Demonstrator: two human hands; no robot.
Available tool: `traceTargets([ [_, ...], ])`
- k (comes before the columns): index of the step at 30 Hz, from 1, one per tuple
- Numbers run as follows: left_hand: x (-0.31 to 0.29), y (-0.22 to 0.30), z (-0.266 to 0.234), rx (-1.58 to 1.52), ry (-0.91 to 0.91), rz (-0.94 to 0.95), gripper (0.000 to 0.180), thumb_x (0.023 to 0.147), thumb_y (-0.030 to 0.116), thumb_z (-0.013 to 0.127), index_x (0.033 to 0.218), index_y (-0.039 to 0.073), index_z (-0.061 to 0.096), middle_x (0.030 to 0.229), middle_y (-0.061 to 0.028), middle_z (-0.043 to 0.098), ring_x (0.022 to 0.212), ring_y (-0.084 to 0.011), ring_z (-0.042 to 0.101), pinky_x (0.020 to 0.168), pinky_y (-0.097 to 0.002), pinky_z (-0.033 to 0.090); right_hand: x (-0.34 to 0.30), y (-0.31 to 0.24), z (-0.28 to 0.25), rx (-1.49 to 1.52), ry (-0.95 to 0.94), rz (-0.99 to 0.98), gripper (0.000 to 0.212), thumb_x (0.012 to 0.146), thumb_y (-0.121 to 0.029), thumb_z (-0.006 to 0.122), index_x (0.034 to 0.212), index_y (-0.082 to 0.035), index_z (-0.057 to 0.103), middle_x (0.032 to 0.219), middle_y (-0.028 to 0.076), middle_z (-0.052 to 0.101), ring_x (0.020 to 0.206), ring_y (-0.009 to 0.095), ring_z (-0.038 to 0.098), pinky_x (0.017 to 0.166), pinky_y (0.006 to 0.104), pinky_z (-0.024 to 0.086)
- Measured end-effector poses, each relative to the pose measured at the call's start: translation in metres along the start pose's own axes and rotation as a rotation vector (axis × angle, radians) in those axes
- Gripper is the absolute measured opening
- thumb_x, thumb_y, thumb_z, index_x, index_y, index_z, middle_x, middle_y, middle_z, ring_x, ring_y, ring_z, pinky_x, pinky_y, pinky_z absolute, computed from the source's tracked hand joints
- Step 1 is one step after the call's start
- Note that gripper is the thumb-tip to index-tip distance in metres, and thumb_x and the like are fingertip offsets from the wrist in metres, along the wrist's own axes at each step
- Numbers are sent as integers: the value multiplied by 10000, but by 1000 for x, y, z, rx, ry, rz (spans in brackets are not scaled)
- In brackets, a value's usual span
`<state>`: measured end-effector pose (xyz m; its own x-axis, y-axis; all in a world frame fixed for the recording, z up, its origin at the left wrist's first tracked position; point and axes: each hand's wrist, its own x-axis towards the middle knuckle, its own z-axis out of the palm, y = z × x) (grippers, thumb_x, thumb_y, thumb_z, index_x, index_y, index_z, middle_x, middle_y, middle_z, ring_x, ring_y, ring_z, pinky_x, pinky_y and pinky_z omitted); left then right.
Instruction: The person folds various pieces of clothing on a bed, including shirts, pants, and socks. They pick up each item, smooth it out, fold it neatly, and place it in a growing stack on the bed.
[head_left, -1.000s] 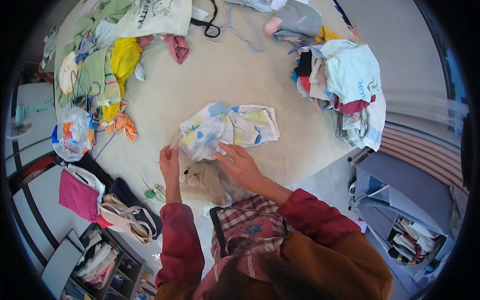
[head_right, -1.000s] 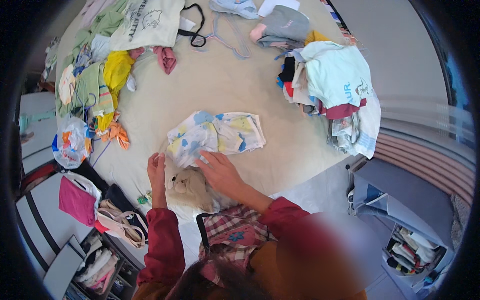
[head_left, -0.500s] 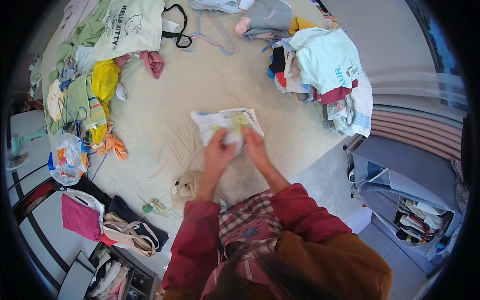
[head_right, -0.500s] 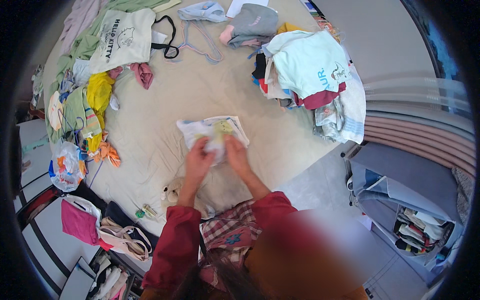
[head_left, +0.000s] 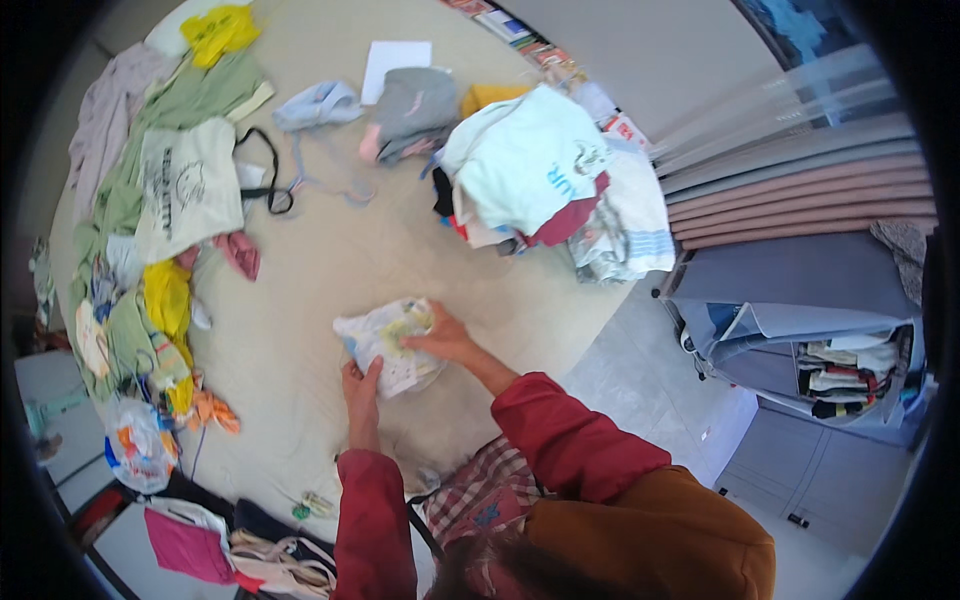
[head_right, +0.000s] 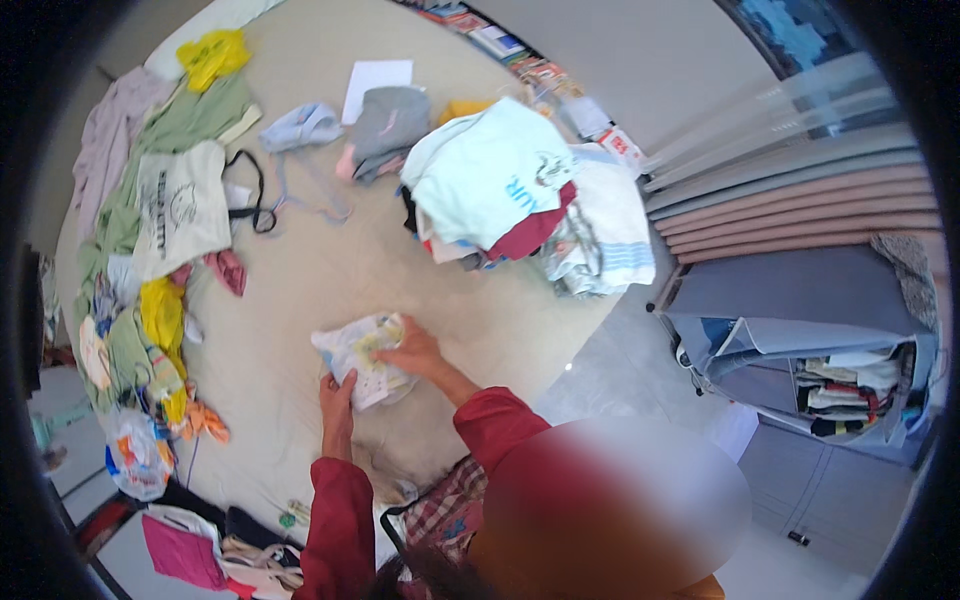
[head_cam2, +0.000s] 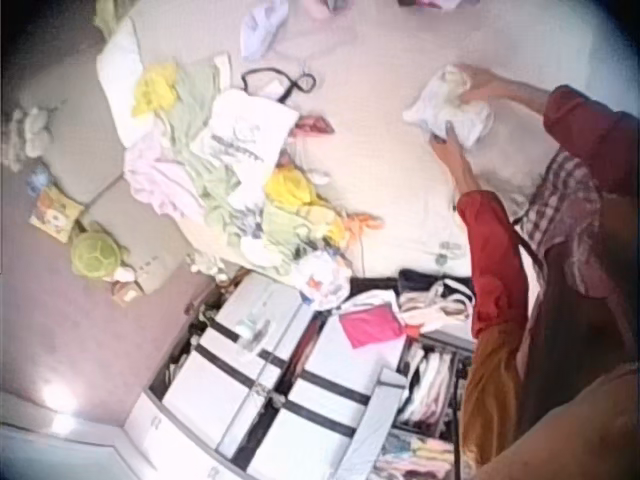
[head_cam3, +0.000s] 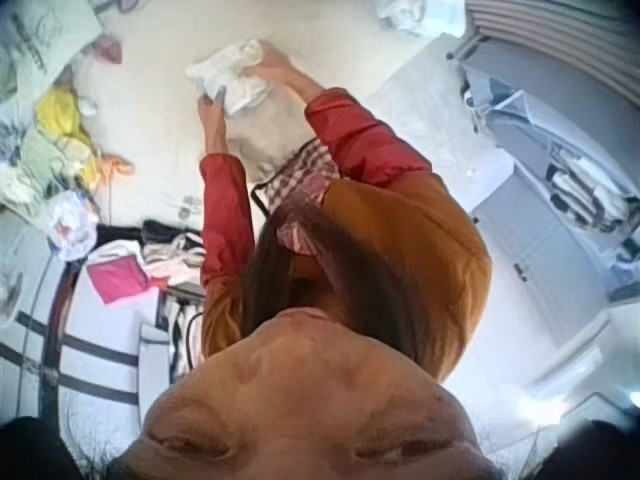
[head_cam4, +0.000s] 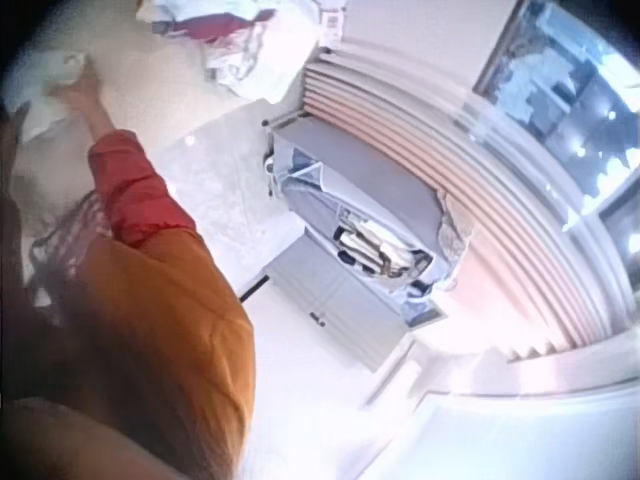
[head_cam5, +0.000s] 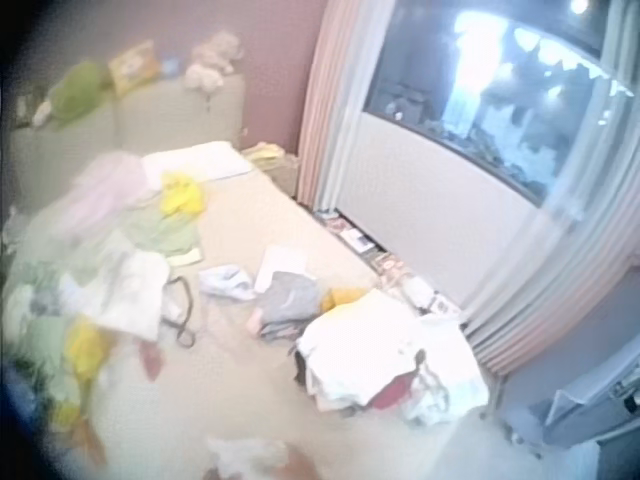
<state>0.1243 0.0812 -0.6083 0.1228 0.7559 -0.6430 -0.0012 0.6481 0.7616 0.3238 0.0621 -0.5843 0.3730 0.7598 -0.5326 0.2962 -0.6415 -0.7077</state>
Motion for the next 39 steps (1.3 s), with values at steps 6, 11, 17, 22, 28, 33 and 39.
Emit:
traceTargets([
  [6,-18,6,24,-153,-240,-199,481,751,19,692,1189,-31,497,1080,-134,614,925,-233,625,792,-356,523,-3,-1,-23,204,-404,55,659,607,-268,792,1141,10,525,1035,131,620,960,218,586,840,323,450],
  [11,-66,52,46,-227,-298,-167,494,711,-38,690,1171,-30,509,1073,-124,621,917,-234,632,809,-352,520,-50,-27,-80,327,-463,-104,489,668,-158,758,1088,3,565,951,69,619,917,142,558,808,276,444],
  [17,-93,180,145,-210,-567,129,568,721,28,721,1224,-13,462,1154,-106,573,1049,-201,564,912,-338,453,-68,-121,-238,184,-199,-438,544,702,-67,730,1206,-43,528,1022,37,618,948,131,570,851,286,460],
  [22,-58,236,220,-293,-699,412,680,728,41,713,1316,39,373,1135,-107,536,970,-178,555,810,-309,490,-6,-176,-338,252,-66,-516,569,720,-14,692,1252,-37,490,1061,39,603,957,126,567,825,284,481],
  [28,-24,112,188,-253,-509,429,295,776,-42,597,1047,32,507,805,-27,560,720,-110,567,643,-263,506,84,-92,-401,-659,414,-913,605,832,-102,590,1368,-5,326,1342,230,392,1239,327,406,1025,421,337],
  [33,-60,29,-8,-211,-98,106,187,861,13,548,1047,9,562,846,-57,596,736,-143,609,631,-280,534,15,-125,-275,-1113,653,-903,463,926,-243,476,1370,-136,399,1423,161,333,1302,350,315,1047,442,248],
  [39,-7,-19,-257,488,805,306,247,768,164,647,928,-12,580,694,-110,620,675,-246,626,622,-345,511,98,-92,-288,-1094,592,-900,422,949,-257,430,1363,-175,423,1430,129,338,1288,317,337,1056,444,215],
])
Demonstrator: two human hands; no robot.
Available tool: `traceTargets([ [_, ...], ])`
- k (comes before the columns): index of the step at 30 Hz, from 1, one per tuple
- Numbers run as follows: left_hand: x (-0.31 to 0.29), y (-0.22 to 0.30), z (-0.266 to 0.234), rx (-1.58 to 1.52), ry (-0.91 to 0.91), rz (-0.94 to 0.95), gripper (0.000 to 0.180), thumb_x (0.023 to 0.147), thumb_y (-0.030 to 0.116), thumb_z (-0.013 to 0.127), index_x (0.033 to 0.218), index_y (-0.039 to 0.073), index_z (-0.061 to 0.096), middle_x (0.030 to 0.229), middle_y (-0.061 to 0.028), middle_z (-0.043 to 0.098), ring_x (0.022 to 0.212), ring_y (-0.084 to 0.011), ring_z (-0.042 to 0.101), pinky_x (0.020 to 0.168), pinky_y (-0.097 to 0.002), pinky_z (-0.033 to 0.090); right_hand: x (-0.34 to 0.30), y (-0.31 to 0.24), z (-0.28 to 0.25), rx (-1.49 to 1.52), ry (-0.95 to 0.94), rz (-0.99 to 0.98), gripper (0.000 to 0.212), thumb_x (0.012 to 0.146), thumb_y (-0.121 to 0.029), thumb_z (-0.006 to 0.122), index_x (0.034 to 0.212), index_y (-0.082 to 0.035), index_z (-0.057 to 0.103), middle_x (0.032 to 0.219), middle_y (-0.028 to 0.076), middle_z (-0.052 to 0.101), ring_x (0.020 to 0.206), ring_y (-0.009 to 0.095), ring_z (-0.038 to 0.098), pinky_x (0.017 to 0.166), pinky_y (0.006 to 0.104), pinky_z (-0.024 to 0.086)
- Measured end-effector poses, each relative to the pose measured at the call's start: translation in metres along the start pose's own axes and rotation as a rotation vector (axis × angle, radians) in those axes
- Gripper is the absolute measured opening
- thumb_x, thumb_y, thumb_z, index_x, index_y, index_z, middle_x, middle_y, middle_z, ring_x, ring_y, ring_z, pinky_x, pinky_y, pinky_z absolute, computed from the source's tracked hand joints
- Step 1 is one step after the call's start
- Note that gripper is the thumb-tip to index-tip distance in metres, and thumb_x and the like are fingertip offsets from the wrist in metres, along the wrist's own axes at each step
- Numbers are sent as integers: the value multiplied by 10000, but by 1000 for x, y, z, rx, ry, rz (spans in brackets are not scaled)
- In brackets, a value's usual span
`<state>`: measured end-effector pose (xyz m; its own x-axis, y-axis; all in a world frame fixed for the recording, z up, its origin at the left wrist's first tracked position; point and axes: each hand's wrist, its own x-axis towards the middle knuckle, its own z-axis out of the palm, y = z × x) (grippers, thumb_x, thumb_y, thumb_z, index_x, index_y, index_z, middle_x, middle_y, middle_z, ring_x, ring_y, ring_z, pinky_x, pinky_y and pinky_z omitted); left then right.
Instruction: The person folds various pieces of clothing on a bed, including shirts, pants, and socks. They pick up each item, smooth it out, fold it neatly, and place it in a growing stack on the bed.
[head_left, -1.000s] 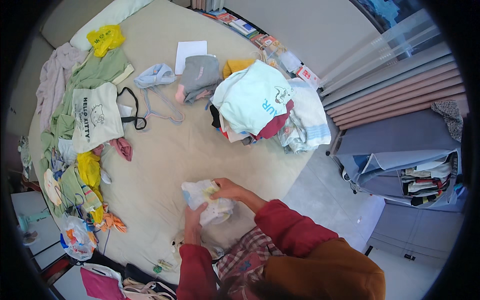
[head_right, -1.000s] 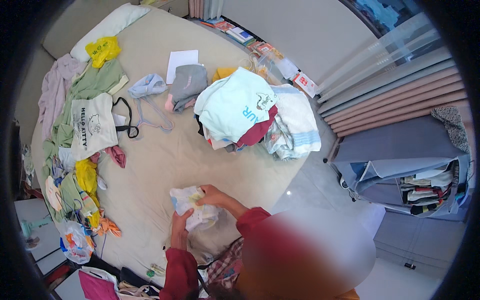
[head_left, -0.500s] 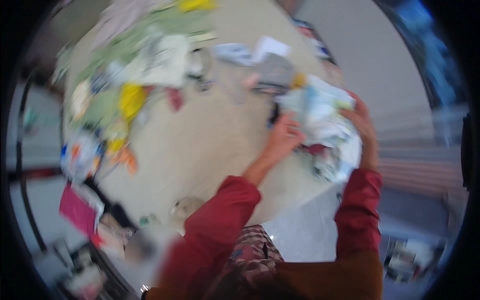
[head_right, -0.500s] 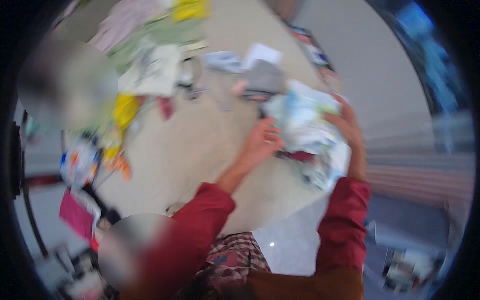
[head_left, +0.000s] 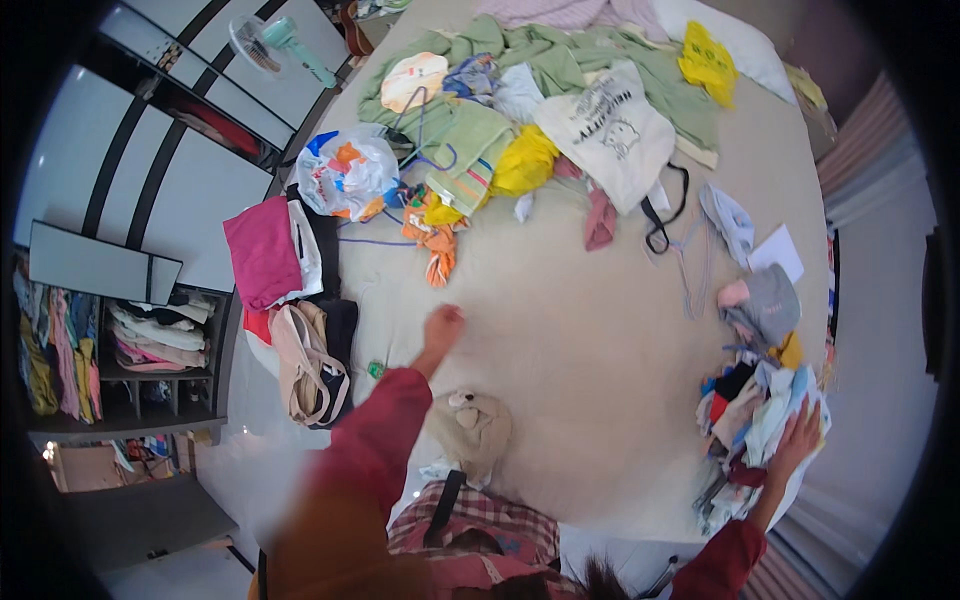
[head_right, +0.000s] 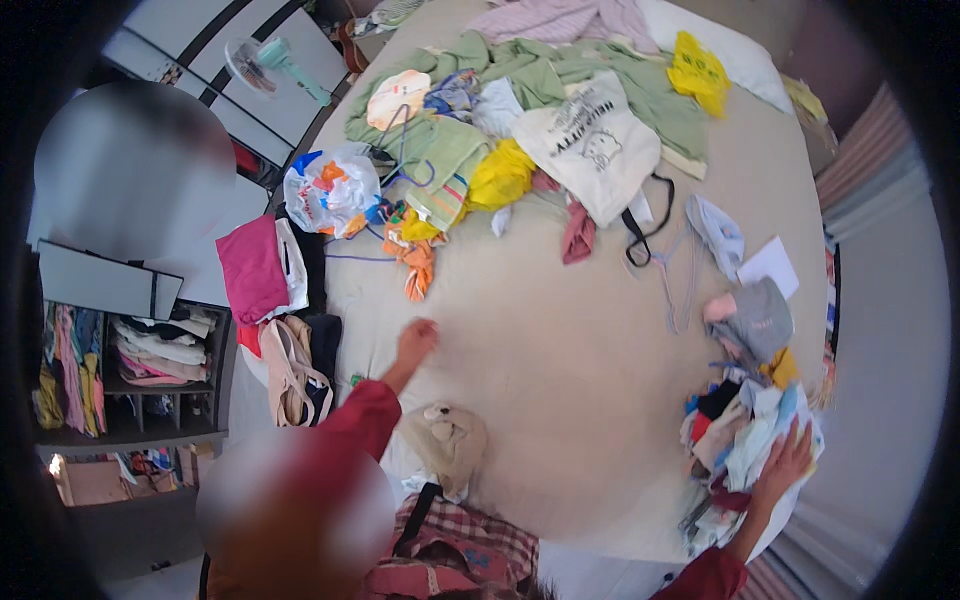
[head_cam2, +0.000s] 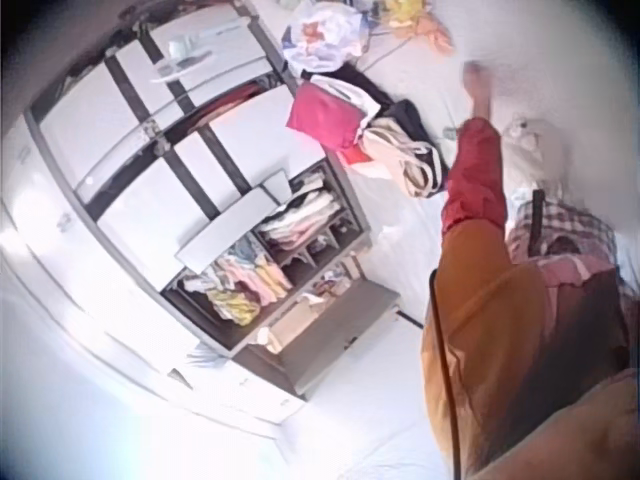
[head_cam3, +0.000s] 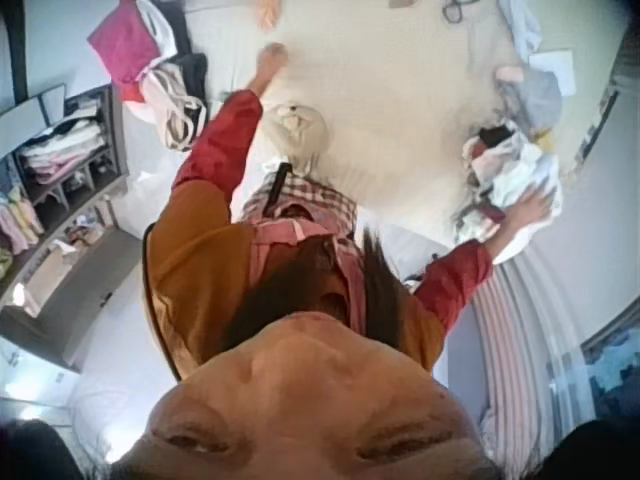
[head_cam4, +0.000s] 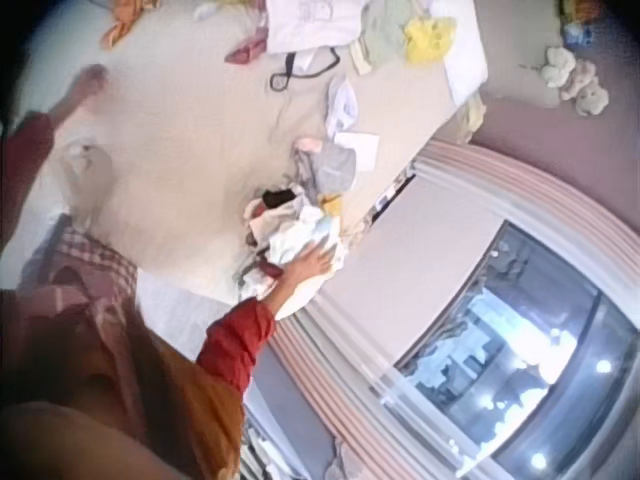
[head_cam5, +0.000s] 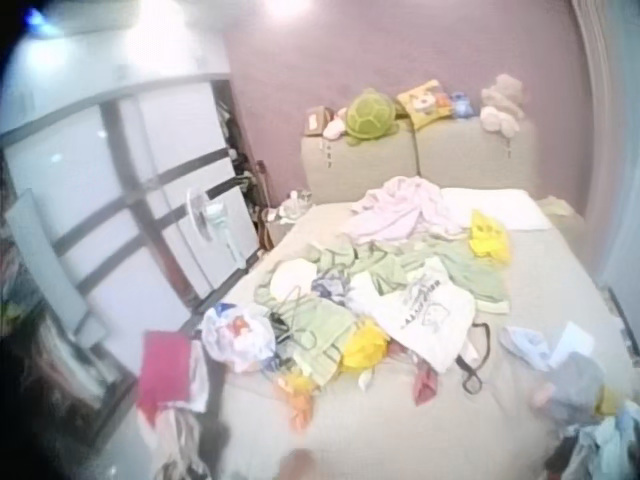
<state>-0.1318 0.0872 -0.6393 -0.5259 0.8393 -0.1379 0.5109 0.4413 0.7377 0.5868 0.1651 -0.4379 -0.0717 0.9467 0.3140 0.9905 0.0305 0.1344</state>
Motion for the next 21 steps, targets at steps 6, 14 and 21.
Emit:
traceTargets([
  [6,132,36,-29,83,322,-108,531,772,312,668,1145,6,447,872,-179,640,807,-352,628,717,-430,496,4,-87,-107,-17,327,42,413,943,-214,441,1293,6,453,1292,225,465,1162,360,469,979,437,354],
  [14,-28,94,72,-520,-752,161,205,873,192,489,986,24,513,837,-102,584,788,-217,574,697,-368,474,-66,-292,-22,1172,-431,279,429,897,-72,514,1315,-24,425,1162,117,555,1028,209,551,924,331,415],
  [21,-245,144,35,-397,-1205,185,263,827,225,558,1002,37,615,908,-111,658,804,-212,619,723,-352,482,-142,-356,57,1535,-1071,998,560,846,-116,595,1349,-39,360,1206,93,534,1065,220,545,865,359,472],
])
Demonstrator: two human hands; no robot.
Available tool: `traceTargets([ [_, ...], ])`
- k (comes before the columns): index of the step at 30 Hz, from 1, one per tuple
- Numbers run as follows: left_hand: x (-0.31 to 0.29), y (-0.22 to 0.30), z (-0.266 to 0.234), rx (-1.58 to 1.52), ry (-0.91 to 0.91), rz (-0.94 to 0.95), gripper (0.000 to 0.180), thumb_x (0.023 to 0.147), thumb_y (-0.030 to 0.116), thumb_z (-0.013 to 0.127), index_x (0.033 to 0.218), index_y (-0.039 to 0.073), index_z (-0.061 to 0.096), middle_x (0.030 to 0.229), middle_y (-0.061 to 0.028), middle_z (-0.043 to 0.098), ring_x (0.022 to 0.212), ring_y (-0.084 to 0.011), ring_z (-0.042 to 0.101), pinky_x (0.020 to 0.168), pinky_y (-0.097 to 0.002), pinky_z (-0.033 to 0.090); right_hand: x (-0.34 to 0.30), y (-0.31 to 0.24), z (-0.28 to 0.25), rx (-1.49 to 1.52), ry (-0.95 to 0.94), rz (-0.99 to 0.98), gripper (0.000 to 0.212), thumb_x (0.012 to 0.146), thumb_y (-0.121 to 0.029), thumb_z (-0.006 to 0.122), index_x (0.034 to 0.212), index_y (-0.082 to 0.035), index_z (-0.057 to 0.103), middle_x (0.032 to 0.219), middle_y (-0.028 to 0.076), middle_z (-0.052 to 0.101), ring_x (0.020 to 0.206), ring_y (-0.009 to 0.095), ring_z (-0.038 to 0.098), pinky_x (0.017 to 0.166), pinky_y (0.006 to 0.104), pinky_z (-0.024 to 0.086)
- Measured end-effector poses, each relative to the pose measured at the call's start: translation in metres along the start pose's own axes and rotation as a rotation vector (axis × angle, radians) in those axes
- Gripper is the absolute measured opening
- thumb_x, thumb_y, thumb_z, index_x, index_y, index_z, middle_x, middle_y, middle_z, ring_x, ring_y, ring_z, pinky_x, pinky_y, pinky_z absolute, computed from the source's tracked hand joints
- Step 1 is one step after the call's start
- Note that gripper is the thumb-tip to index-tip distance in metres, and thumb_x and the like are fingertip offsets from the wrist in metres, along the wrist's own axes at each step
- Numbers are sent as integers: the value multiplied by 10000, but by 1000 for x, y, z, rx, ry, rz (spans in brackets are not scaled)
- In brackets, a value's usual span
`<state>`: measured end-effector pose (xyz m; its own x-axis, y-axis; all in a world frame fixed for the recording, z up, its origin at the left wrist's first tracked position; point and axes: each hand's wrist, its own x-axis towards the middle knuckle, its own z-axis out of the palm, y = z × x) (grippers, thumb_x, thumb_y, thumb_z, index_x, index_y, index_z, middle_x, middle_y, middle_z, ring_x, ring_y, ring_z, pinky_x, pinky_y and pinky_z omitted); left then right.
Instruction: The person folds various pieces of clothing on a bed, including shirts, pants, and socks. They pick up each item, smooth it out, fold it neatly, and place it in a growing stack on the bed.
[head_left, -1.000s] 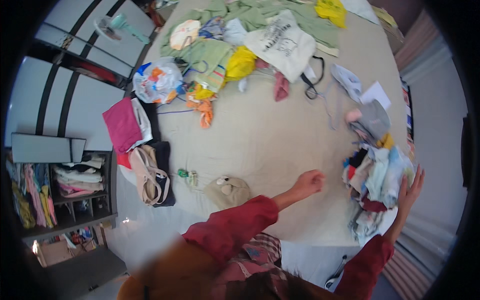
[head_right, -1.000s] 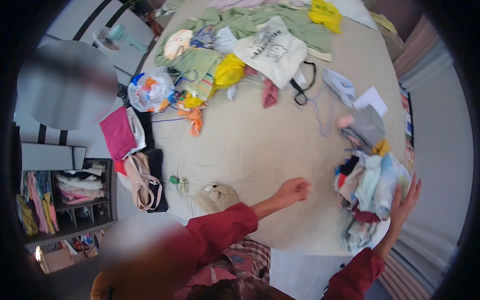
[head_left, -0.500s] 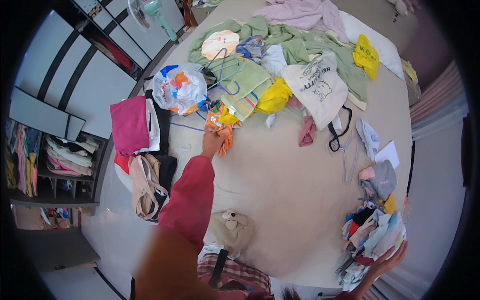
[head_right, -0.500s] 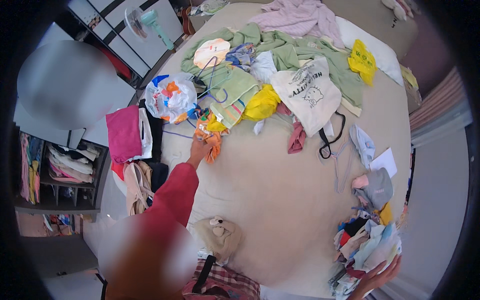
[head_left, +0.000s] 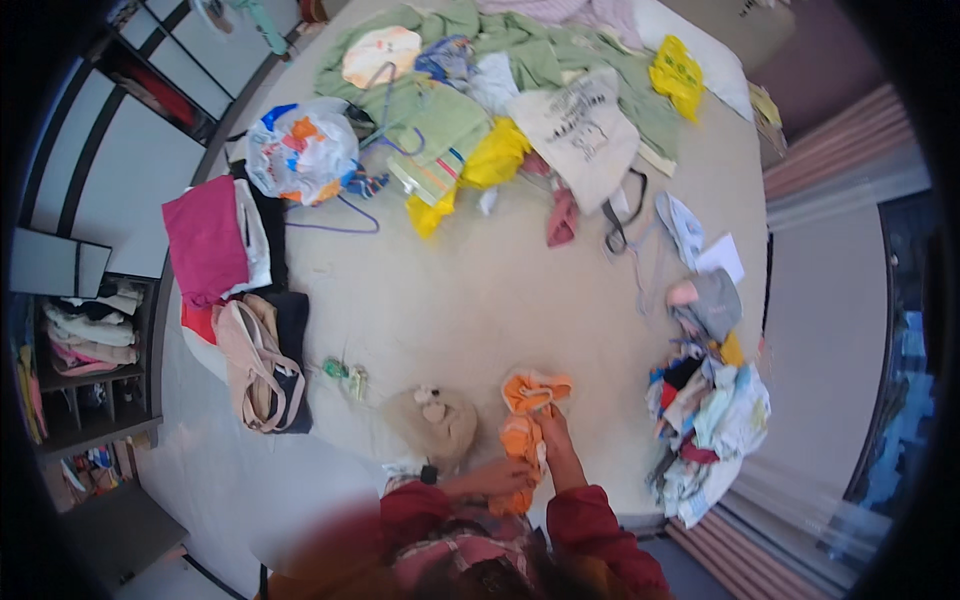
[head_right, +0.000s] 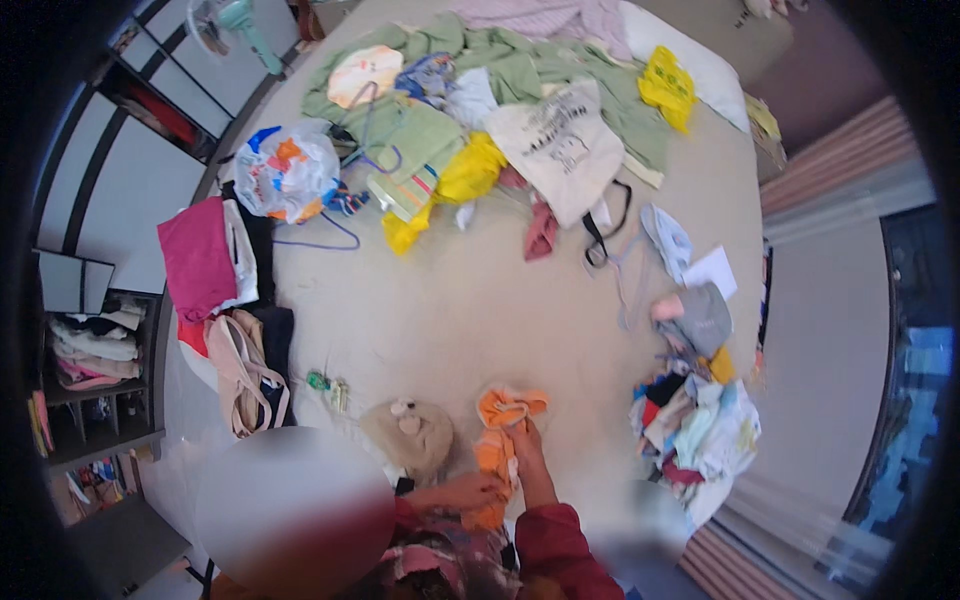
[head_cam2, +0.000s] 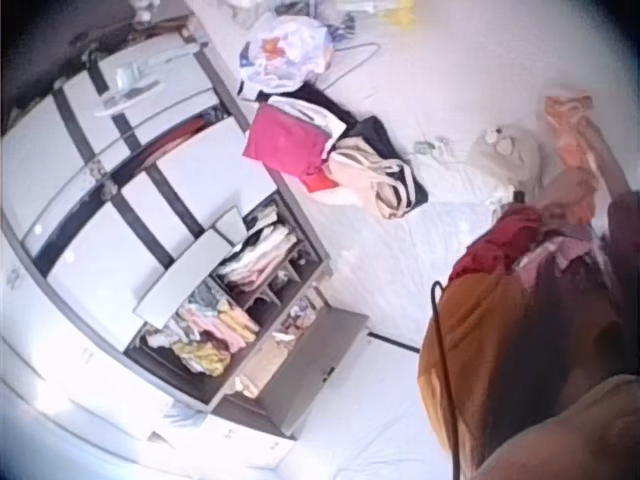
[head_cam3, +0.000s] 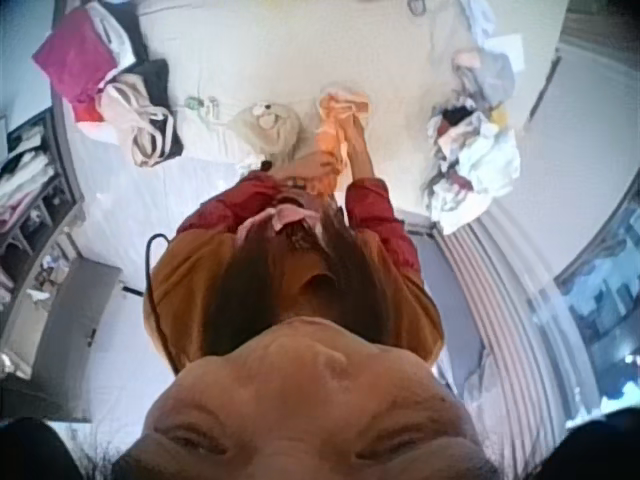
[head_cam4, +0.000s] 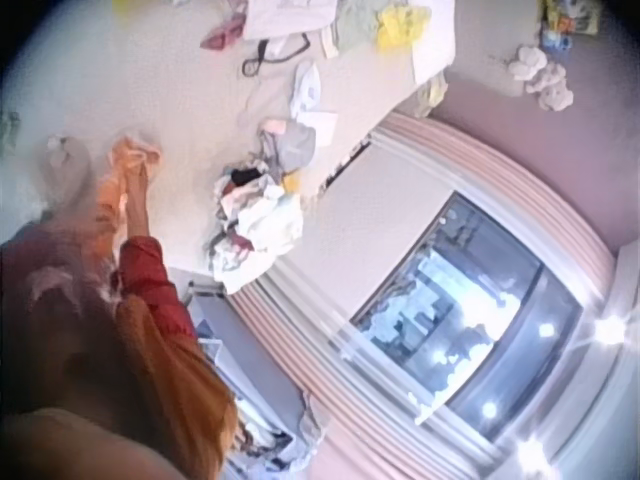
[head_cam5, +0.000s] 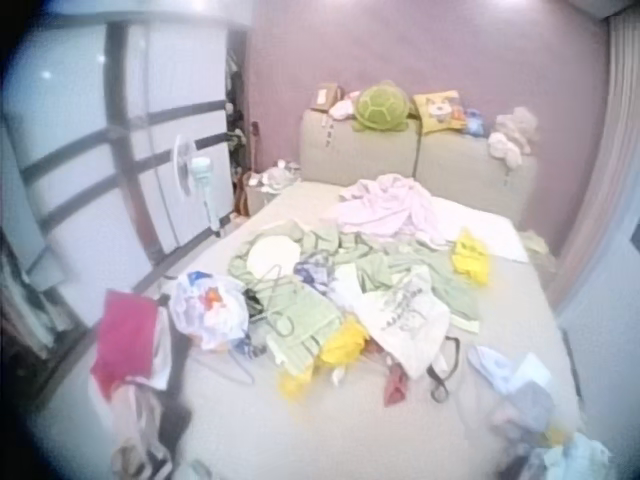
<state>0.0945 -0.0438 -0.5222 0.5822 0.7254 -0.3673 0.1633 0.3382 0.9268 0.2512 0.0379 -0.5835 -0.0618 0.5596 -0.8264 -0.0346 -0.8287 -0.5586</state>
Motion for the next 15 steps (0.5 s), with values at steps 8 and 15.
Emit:
traceTargets([
  [8,-54,74,-122,-151,431,68,129,755,15,609,881,5,636,798,-49,595,747,-134,603,638,-247,479,-91,-108,-4,753,-258,-361,472,799,42,554,1247,-87,486,1218,38,553,1139,210,519,1014,397,378],
  [15,-53,43,-128,596,558,-65,100,726,48,616,824,50,637,767,-103,582,736,-250,602,652,-329,482,-54,-14,-54,99,154,-96,305,739,74,583,995,-86,628,998,35,647,907,195,623,846,347,487],
])
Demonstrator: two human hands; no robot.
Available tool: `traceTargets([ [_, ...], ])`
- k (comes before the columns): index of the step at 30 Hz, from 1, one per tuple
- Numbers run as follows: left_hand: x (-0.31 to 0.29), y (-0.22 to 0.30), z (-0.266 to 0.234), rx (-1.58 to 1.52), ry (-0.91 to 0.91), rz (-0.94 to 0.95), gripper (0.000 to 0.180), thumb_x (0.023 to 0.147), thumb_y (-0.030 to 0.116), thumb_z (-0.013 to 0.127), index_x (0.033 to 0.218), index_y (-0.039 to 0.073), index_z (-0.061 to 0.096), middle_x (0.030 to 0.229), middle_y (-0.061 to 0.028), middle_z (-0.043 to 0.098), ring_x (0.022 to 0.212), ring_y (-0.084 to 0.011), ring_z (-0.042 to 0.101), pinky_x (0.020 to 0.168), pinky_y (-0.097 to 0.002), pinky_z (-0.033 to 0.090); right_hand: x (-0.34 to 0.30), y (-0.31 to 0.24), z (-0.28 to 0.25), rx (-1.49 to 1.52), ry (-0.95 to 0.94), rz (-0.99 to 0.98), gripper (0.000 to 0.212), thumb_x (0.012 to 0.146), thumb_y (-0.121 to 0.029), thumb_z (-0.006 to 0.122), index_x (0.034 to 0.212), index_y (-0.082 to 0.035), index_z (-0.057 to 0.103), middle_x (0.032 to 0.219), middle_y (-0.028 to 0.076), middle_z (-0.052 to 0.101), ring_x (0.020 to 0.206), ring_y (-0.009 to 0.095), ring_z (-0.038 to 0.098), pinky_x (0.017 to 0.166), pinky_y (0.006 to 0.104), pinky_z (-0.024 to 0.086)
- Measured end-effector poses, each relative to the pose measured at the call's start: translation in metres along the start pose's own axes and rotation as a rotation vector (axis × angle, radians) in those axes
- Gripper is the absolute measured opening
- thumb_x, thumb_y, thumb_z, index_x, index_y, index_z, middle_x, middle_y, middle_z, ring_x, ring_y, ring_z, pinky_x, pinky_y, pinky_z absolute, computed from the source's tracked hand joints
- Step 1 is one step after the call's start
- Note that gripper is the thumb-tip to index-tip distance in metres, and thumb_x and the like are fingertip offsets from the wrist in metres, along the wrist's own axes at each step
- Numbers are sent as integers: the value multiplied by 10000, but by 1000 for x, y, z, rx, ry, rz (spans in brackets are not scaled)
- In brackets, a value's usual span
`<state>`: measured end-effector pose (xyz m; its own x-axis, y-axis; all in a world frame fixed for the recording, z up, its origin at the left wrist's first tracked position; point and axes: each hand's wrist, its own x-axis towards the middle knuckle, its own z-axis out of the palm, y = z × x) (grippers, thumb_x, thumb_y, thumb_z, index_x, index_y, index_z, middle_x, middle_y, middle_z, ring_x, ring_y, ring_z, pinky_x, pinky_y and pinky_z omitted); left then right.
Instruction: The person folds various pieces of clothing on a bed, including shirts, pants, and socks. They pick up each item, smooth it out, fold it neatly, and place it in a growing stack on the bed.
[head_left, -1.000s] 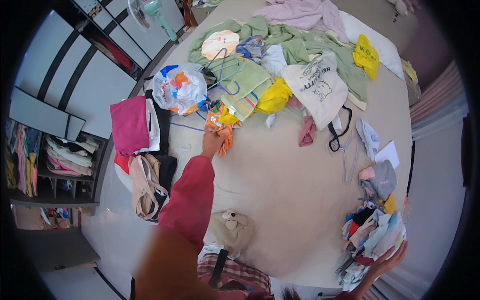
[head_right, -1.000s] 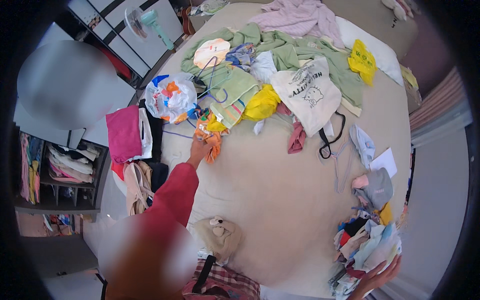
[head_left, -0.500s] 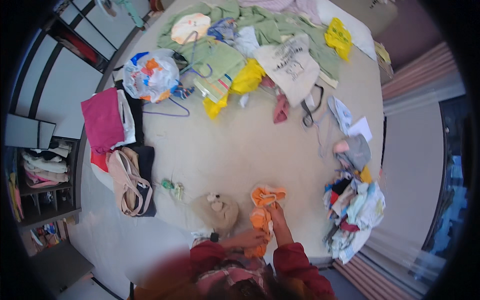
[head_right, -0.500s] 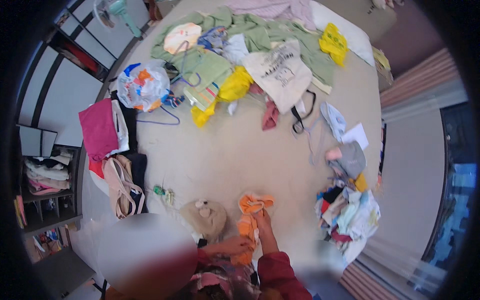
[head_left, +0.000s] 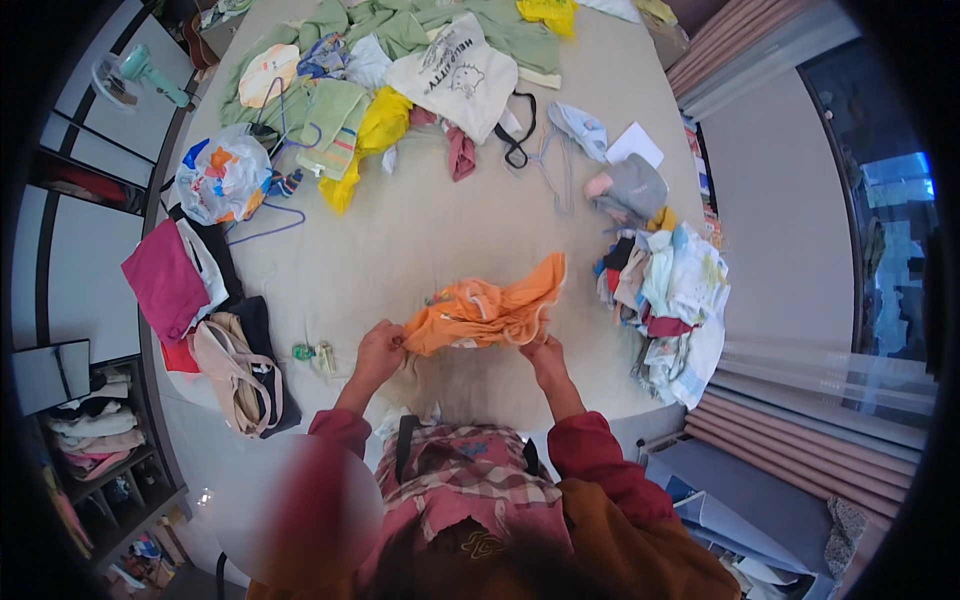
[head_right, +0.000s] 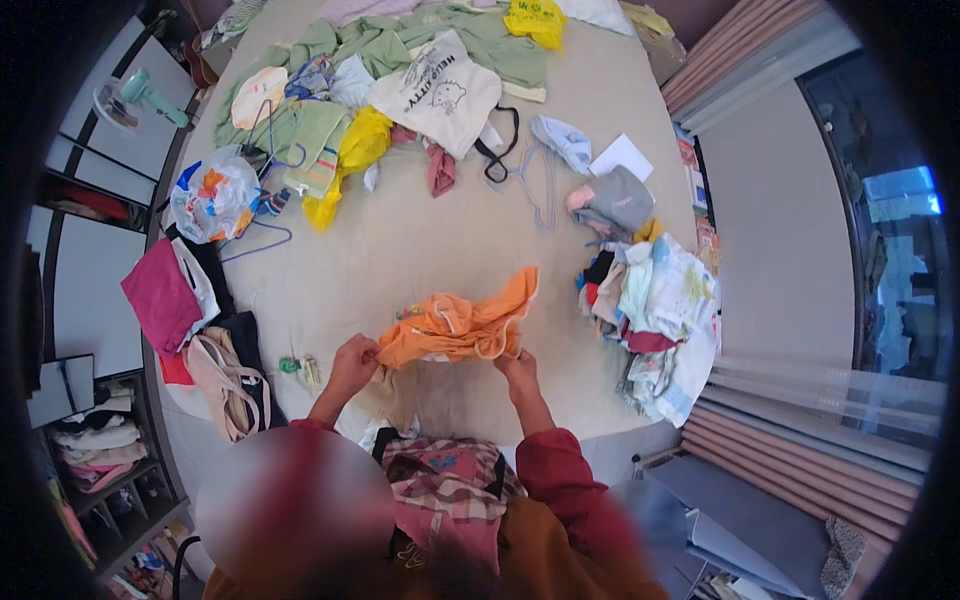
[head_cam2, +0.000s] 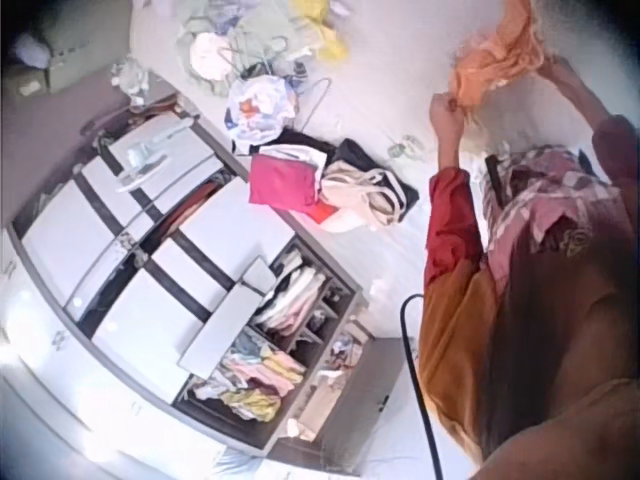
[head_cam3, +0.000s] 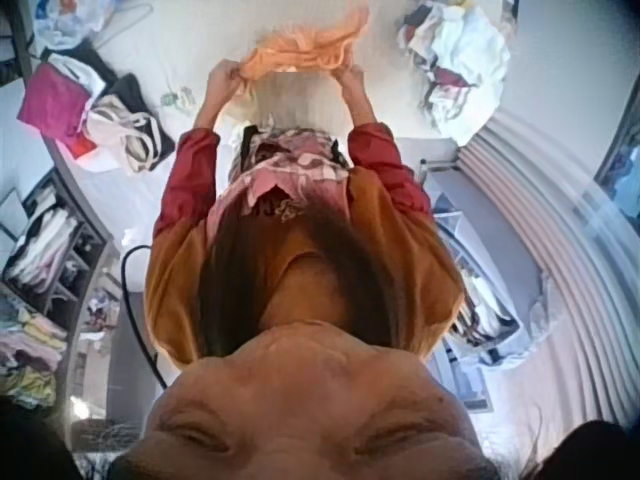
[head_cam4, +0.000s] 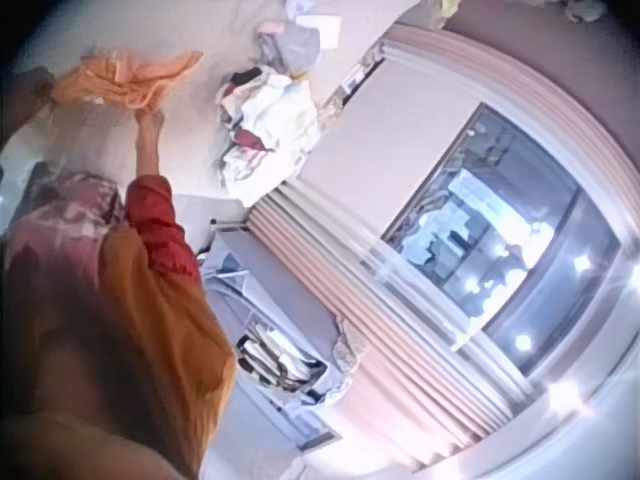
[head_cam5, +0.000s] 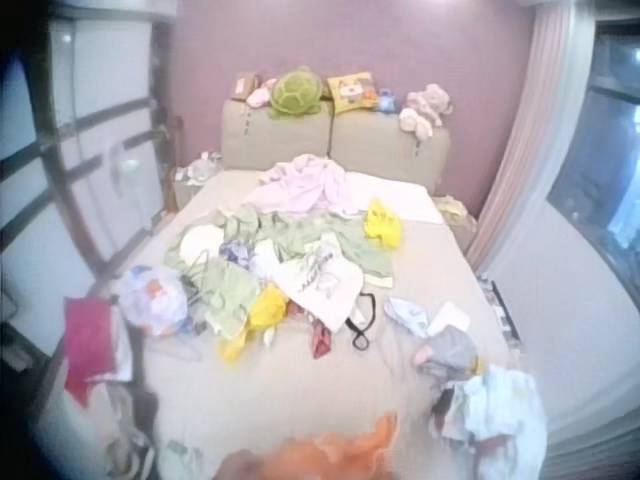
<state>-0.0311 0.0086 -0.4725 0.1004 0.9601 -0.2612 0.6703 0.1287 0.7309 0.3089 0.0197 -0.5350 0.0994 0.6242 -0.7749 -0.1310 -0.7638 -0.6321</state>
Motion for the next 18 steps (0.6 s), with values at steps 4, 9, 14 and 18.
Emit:
traceTargets([
  [4,-32,-53,40,269,-163,-178,48,731,87,599,768,69,623,814,-143,591,748,-331,584,663,-428,465,-15,71,-31,-797,301,-382,201,723,37,618,898,-61,634,885,63,644,753,203,633,659,315,514],
  [9,-22,-41,29,233,-140,-153,43,697,61,591,738,49,586,862,-130,582,872,-308,567,744,-387,462,-32,20,30,-771,164,-808,275,728,18,550,981,-56,627,901,142,610,819,287,602,740,381,484],
  [14,-18,0,13,18,-34,272,119,675,3,583,786,30,552,914,-121,571,968,-315,532,853,-389,424,-26,-36,113,-1027,-92,-1284,474,636,-45,624,1108,-54,581,1009,149,581,975,323,538,809,403,450],
  [18,-23,22,3,-3,-89,343,186,736,-9,556,913,27,509,953,-128,570,960,-312,524,874,-392,405,0,-47,132,-1224,-487,-1032,435,630,-23,627,1063,-60,619,970,132,605,899,289,578,755,387,474],
])
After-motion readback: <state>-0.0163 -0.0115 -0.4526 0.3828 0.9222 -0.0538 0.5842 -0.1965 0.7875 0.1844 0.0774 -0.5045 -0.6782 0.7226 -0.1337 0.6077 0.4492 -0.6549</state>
